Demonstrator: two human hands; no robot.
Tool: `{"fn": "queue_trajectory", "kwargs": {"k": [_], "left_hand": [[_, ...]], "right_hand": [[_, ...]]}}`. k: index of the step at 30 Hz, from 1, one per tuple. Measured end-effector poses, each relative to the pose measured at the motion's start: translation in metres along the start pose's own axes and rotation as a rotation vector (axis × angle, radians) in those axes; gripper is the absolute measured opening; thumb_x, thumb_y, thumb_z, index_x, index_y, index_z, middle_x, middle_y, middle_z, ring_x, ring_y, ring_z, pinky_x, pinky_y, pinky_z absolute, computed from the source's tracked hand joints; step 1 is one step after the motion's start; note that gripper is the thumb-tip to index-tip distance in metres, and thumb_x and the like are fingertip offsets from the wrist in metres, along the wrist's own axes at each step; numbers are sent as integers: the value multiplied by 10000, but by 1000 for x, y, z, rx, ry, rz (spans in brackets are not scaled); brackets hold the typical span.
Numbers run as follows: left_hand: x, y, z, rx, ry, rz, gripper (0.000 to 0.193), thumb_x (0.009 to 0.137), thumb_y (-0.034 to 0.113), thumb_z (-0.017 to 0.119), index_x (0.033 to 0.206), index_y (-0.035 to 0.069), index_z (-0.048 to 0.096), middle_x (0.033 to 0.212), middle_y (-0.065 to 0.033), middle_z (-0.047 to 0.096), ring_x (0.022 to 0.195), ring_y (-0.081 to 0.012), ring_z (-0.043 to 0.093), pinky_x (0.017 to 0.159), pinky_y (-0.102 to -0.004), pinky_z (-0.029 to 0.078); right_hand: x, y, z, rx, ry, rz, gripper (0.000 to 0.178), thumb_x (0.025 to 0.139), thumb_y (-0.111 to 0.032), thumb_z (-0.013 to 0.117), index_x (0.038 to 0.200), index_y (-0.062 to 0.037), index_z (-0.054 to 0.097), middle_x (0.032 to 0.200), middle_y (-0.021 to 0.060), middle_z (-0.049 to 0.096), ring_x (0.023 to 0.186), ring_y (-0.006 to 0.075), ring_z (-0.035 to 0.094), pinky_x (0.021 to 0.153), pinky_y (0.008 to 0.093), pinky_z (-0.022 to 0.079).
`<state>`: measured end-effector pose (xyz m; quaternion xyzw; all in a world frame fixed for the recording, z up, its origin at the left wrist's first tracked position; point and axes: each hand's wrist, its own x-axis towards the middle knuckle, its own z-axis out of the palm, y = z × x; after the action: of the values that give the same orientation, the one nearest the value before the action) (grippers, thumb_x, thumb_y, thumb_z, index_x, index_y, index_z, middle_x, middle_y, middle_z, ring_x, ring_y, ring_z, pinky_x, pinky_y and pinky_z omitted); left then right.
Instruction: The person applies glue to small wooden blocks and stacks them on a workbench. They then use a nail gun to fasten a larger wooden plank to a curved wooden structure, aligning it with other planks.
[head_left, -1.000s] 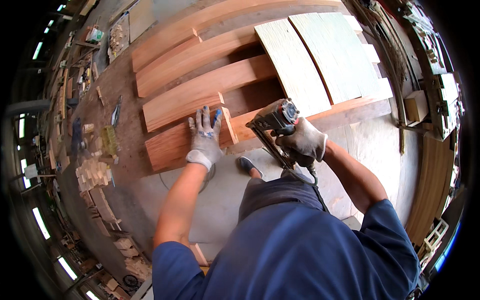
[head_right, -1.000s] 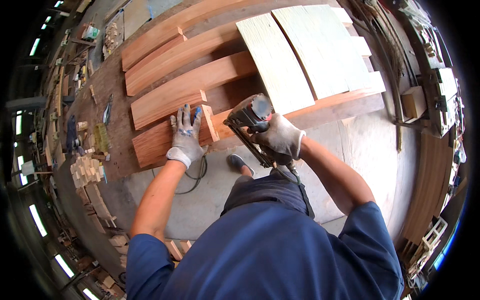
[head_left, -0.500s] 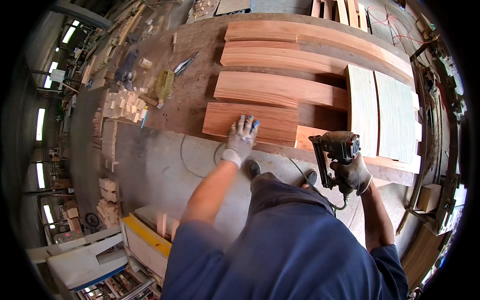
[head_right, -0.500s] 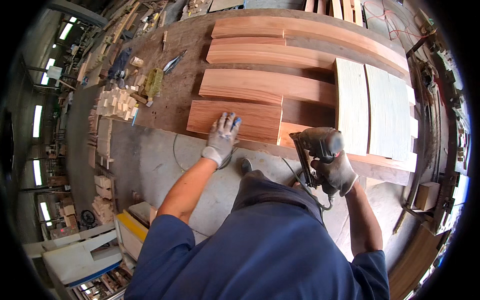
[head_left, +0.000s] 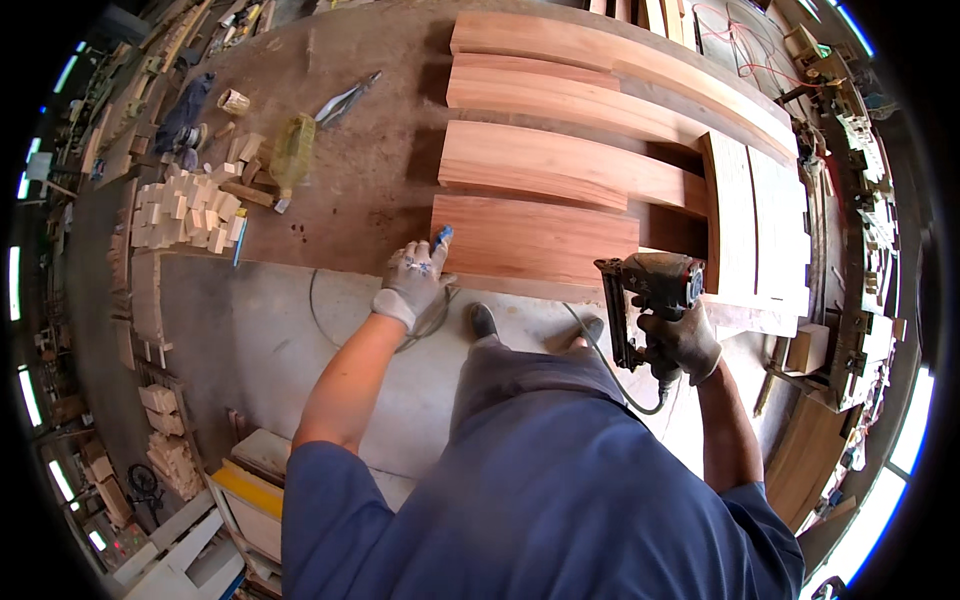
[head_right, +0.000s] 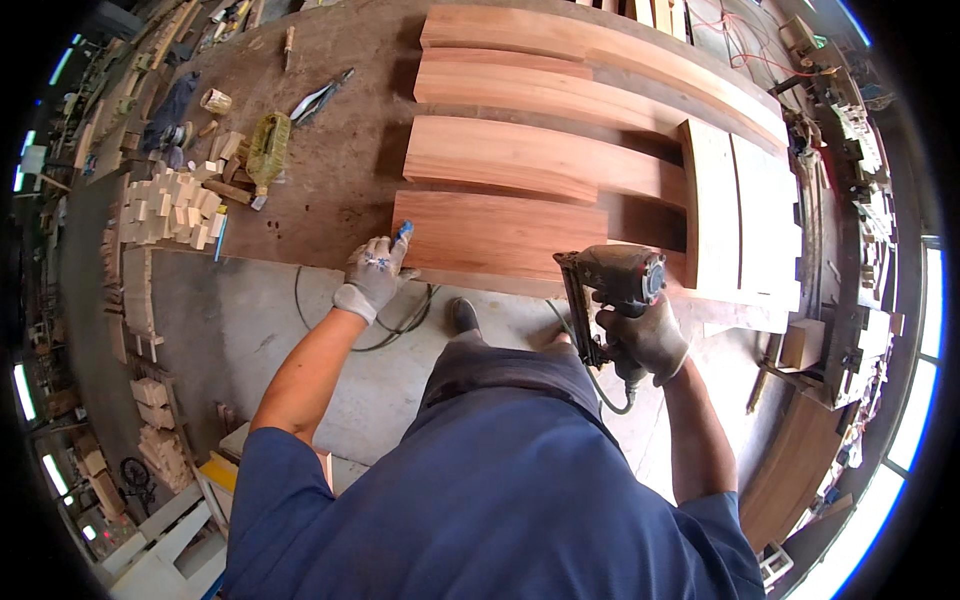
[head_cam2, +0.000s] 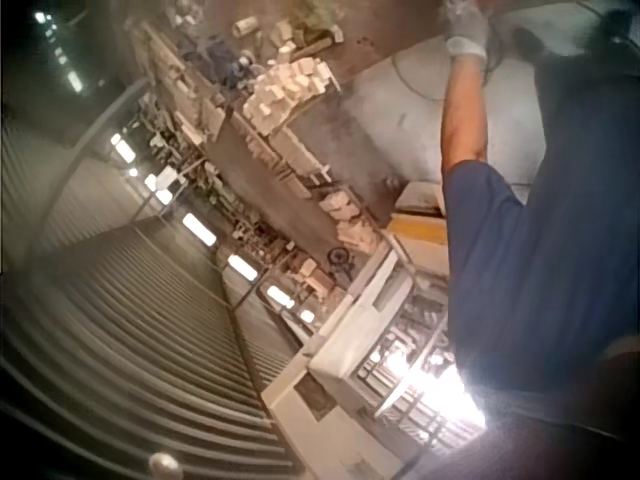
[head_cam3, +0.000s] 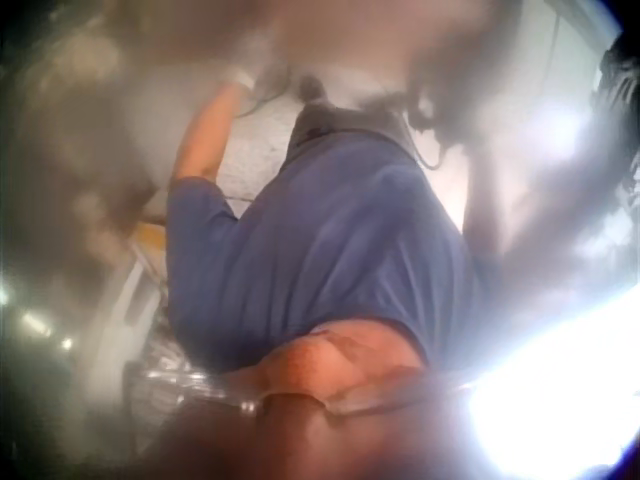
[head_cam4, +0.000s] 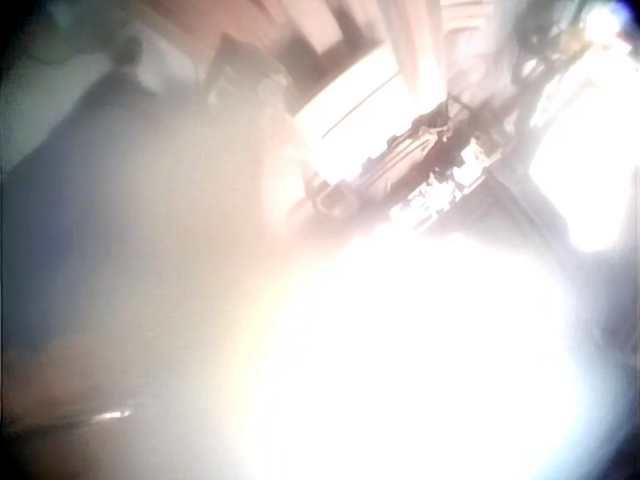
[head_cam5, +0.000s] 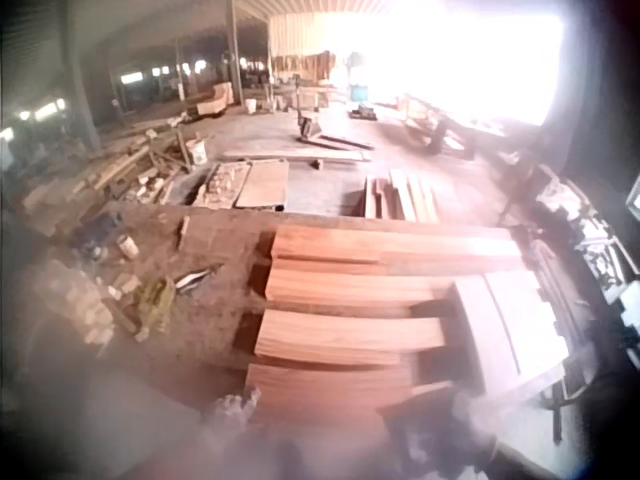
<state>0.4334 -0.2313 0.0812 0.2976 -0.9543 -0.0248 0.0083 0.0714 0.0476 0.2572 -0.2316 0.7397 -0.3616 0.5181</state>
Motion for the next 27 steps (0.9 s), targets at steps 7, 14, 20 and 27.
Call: {"fn": "queue_trajectory", "kwargs": {"k": [7,14,20,27], "left_hand": [[-3,-6,-9,-64,-42,49,852,941,452,777,1661,121,466,1155,-148,694,1093,-308,708,933,-438,609],[-22,11,-27,-91,56,-135,654,1005,221,649,1634,118,505,1517,-221,639,1190,-417,713,980,-512,607],[-14,97,-135,-699,558,-121,872,897,405,888,1569,-14,525,1444,-266,663,1289,-450,661,1089,-524,542],[-13,66,-140,-144,547,-267,823,931,255,827,1587,-76,457,1421,-291,638,1258,-458,652,1084,-513,533]], "right_hand": [[-4,-43,42,-24,71,-81,417,873,-59,734,1278,25,677,971,83,738,642,122,674,561,296,581],[34,-84,53,52,-38,-159,339,878,-39,751,1207,-3,678,765,30,667,585,110,633,492,293,512],[79,-141,138,596,-224,-235,315,986,-90,768,1274,-10,671,909,49,701,735,151,696,630,311,600],[141,-153,243,825,-664,-260,138,1011,-107,769,1126,-83,696,1011,73,742,873,199,749,709,340,652]]}}
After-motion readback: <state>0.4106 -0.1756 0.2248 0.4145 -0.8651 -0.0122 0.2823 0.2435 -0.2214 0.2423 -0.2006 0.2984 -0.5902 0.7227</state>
